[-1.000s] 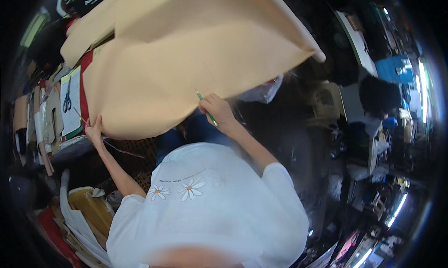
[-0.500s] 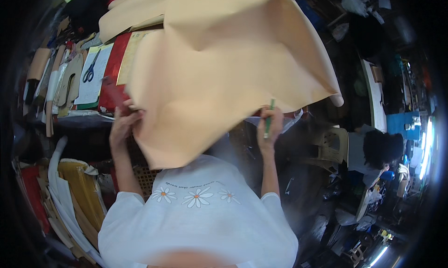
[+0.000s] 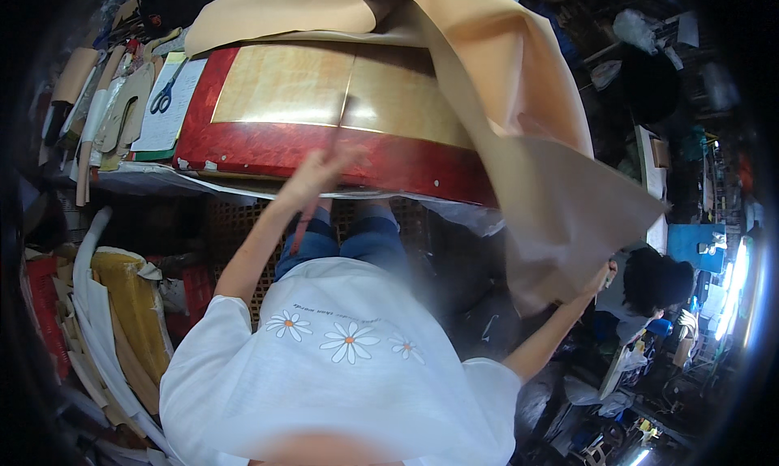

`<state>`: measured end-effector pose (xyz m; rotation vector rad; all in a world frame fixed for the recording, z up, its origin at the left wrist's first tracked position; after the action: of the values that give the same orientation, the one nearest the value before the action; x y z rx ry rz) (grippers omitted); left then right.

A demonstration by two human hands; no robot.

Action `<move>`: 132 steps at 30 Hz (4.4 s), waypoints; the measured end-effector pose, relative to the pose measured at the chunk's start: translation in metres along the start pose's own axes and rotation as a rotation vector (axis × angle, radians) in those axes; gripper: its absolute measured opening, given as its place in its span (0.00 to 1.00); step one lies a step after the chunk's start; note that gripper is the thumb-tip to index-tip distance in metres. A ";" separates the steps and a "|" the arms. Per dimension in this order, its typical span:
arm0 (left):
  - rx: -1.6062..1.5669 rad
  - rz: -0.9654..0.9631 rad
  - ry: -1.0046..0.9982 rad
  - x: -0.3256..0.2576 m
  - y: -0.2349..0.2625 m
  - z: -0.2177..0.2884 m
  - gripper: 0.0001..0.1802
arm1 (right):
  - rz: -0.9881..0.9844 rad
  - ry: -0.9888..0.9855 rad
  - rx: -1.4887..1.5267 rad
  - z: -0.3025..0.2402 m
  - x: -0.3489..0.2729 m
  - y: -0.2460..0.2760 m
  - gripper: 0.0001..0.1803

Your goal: The person marks a large piece of beige fabric using a ruler and a green pen, then cuts along the marked lines with scissors. The person folds the cut fabric and places it on the table.

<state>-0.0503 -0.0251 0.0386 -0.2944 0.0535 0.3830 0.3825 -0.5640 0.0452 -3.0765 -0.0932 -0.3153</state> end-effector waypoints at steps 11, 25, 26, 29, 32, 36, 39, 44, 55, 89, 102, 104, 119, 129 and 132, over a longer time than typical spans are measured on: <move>-0.366 0.303 0.144 0.003 0.152 -0.017 0.38 | 0.421 -0.373 -0.081 -0.010 0.040 0.132 0.11; -0.355 0.390 -0.024 0.158 0.159 -0.006 0.15 | -0.684 0.433 -0.826 -0.034 -0.264 -0.381 0.31; -0.288 0.377 -0.059 0.156 0.157 0.007 0.13 | -0.658 0.436 -0.814 -0.024 -0.266 -0.388 0.34; -0.083 0.294 -0.176 0.142 0.142 0.058 0.08 | -0.601 0.383 -0.797 -0.018 -0.250 -0.394 0.23; 0.030 0.251 -0.252 0.116 0.123 0.115 0.08 | -0.505 0.352 -0.756 -0.047 -0.229 -0.370 0.10; -0.183 0.228 -0.351 0.045 0.109 0.158 0.08 | -0.157 0.417 -0.788 -0.124 -0.184 -0.284 0.10; -0.238 -0.118 -0.164 -0.027 0.090 0.148 0.20 | -0.018 0.605 -0.809 -0.153 -0.171 -0.238 0.13; -0.217 -0.394 0.361 -0.140 0.044 0.070 0.27 | -0.169 0.638 -0.906 -0.144 -0.186 -0.179 0.12; -0.612 -0.591 0.772 -0.195 -0.016 0.010 0.39 | -0.616 -0.407 -1.543 0.026 -0.243 -0.054 0.16; 1.603 0.233 0.019 0.216 0.232 0.020 0.31 | -0.306 0.432 -1.208 0.059 0.013 -0.308 0.09; 1.603 0.280 -0.003 0.371 0.271 -0.016 0.34 | -0.383 0.426 -1.341 0.080 0.088 -0.357 0.11; 1.621 0.255 -0.014 0.382 0.283 -0.017 0.35 | -0.304 0.505 -1.523 0.058 0.062 -0.368 0.12; 1.227 0.394 0.120 0.109 0.189 -0.004 0.18 | -0.677 0.304 -0.833 0.018 -0.171 -0.463 0.18; 1.404 0.421 -0.243 0.089 0.078 -0.022 0.14 | -1.867 -0.712 1.060 -0.202 -0.345 -0.562 0.16; 1.412 0.461 -0.208 0.095 0.081 -0.023 0.14 | -1.907 -0.745 1.233 -0.236 -0.364 -0.582 0.18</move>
<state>0.0075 0.0737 -0.0158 1.1717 0.1737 0.7361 -0.0589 -0.0163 0.2258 -0.9121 -2.0341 0.6263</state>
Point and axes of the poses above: each hand's wrist, its own x-axis towards the middle knuckle, its own y-axis out of the back of the hand, z = x × y, the point moved 4 cm from there along x, towards the middle knuckle, and after that the axes turned 12 degrees about -z, right-handed, at the moved point
